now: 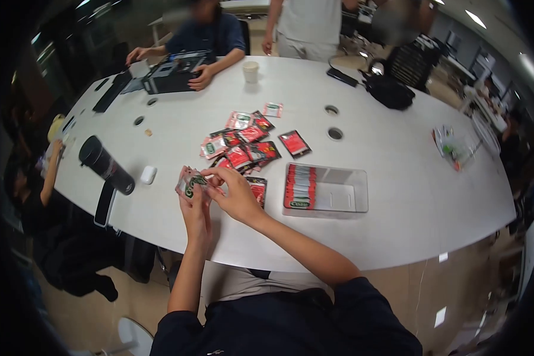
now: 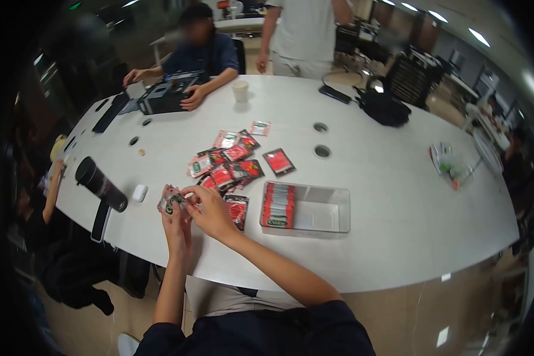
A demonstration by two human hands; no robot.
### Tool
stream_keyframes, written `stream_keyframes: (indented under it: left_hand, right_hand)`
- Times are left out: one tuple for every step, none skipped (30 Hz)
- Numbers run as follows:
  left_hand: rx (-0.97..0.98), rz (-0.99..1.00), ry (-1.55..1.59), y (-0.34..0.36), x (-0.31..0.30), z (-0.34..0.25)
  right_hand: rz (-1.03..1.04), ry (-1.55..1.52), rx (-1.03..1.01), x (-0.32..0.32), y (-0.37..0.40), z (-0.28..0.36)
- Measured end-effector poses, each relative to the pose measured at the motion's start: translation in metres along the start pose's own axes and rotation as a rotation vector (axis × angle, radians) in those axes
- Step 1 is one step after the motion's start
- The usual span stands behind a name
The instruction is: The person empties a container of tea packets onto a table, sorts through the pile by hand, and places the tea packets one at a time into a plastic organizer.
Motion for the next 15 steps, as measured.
stream_keyframes:
  left_hand:
    - [-0.024, 0.0, 0.043, 0.0, 0.014, -0.005]
    - [-0.038, 0.03, 0.044, -0.002, 0.023, -0.003]
    - [-0.01, 0.024, 0.056, -0.003, 0.029, -0.003]
    - [0.019, 0.017, 0.071, -0.006, 0.035, -0.004]
    - [-0.017, 0.05, 0.076, -0.008, 0.045, -0.006]
    - [-0.028, 0.073, 0.075, -0.013, 0.05, -0.004]
    - [-0.093, 0.149, 0.107, -0.017, 0.053, 0.001]
    - [-0.164, 0.217, 0.136, -0.017, 0.053, 0.006]
    - [-0.174, 0.224, 0.132, -0.023, 0.052, 0.011]
    - [-0.271, 0.326, 0.25, -0.026, 0.055, 0.02]
    - [-0.351, 0.428, 0.373, -0.032, 0.059, 0.027]
    - [-0.336, 0.422, 0.368, -0.039, 0.057, 0.034]
    - [-0.369, 0.389, 0.356, -0.042, 0.056, 0.045]
    - [-0.395, 0.349, 0.348, -0.045, 0.055, 0.054]
    - [-0.399, 0.377, 0.33, -0.045, 0.06, 0.058]
  right_hand:
    - [0.003, -0.058, 0.073, -0.01, 0.001, 0.002]
    - [-0.027, -0.048, 0.08, -0.017, 0.004, 0.001]
    - [-0.147, -0.005, 0.02, -0.027, 0.007, 0.004]
    - [-0.264, 0.039, -0.043, -0.039, 0.008, 0.011]
    - [-0.249, 0.066, -0.025, -0.047, 0.009, 0.014]
    - [-0.272, 0.074, -0.019, -0.057, 0.008, 0.017]
    - [-0.257, 0.037, -0.007, -0.064, 0.006, 0.017]
    - [-0.24, -0.005, 0.01, -0.068, 0.006, 0.018]
    - [-0.254, -0.044, 0.041, -0.076, 0.007, 0.018]
    - [-0.261, -0.047, 0.049, -0.081, 0.012, 0.017]
    - [-0.289, -0.092, 0.073, -0.09, 0.013, 0.015]
    - [-0.307, -0.143, 0.092, -0.095, 0.014, 0.014]
    - [-0.288, -0.158, 0.077, -0.098, 0.016, 0.016]
    - [-0.31, -0.134, 0.097, -0.102, 0.02, 0.017]
    - [-0.329, -0.111, 0.125, -0.1, 0.023, 0.017]
Point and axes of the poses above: each hand's wrist, its own y-axis away from the middle knuckle, its own x-axis out of the palm, z = x × y, the point moved 5 cm from there along -y, towards the middle knuckle, and after that the axes turned 4 degrees about y, right-handed, at the moved point
